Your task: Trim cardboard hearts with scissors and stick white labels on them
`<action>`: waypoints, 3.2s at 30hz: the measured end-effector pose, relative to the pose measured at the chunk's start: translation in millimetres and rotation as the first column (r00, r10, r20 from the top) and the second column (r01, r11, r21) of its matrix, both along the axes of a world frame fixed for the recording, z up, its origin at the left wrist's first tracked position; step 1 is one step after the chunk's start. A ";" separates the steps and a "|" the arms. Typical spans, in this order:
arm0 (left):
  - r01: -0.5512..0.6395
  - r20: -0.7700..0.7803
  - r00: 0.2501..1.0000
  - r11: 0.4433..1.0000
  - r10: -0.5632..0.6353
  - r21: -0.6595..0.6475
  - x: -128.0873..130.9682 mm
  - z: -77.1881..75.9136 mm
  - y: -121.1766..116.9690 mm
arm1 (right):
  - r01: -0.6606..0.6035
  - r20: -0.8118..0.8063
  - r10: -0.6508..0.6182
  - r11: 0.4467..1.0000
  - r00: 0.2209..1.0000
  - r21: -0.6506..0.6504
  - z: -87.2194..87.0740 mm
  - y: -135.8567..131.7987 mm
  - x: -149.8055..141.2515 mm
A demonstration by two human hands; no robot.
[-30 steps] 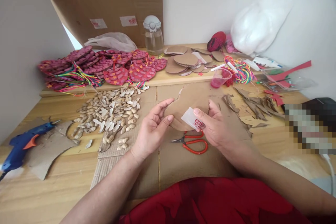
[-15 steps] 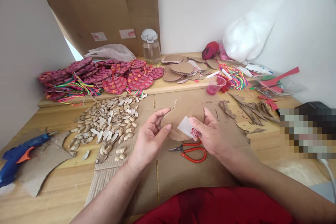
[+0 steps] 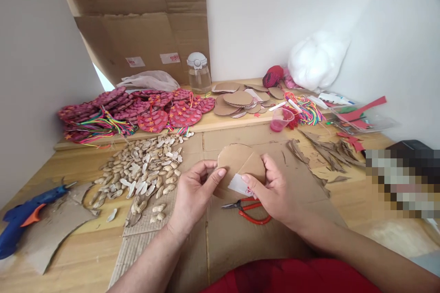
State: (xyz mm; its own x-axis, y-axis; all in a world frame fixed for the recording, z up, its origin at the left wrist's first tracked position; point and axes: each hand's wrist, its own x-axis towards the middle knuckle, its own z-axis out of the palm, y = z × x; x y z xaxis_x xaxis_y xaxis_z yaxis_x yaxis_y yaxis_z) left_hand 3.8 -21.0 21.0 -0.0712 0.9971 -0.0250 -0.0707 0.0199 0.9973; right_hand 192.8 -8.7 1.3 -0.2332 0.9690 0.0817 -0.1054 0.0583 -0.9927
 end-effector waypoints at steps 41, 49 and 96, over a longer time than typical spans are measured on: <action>0.060 0.463 0.875 0.917 0.142 -0.394 -2.6 -3.7 7.8 | -0.147 -0.125 0.179 0.961 0.976 0.233 12.4 1.7 -0.1; 0.081 0.464 0.881 0.938 0.091 -0.337 -1.4 -4.3 6.5 | -0.124 -0.126 0.140 0.984 0.982 0.128 12.1 3.5 0.1; -0.077 0.371 0.922 0.992 0.111 -0.104 8.5 -13.3 5.3 | -0.052 0.069 0.049 0.998 0.996 0.033 4.8 7.5 2.8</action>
State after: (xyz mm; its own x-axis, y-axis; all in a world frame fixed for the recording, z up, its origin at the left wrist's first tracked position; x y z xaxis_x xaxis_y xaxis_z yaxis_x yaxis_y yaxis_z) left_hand 12.3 -15.7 7.7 -0.1333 0.9791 -0.1534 -0.4449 0.0792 0.8921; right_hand 195.6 -1.2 6.1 -0.2878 0.9528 0.0970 -0.0417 0.0887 -0.9952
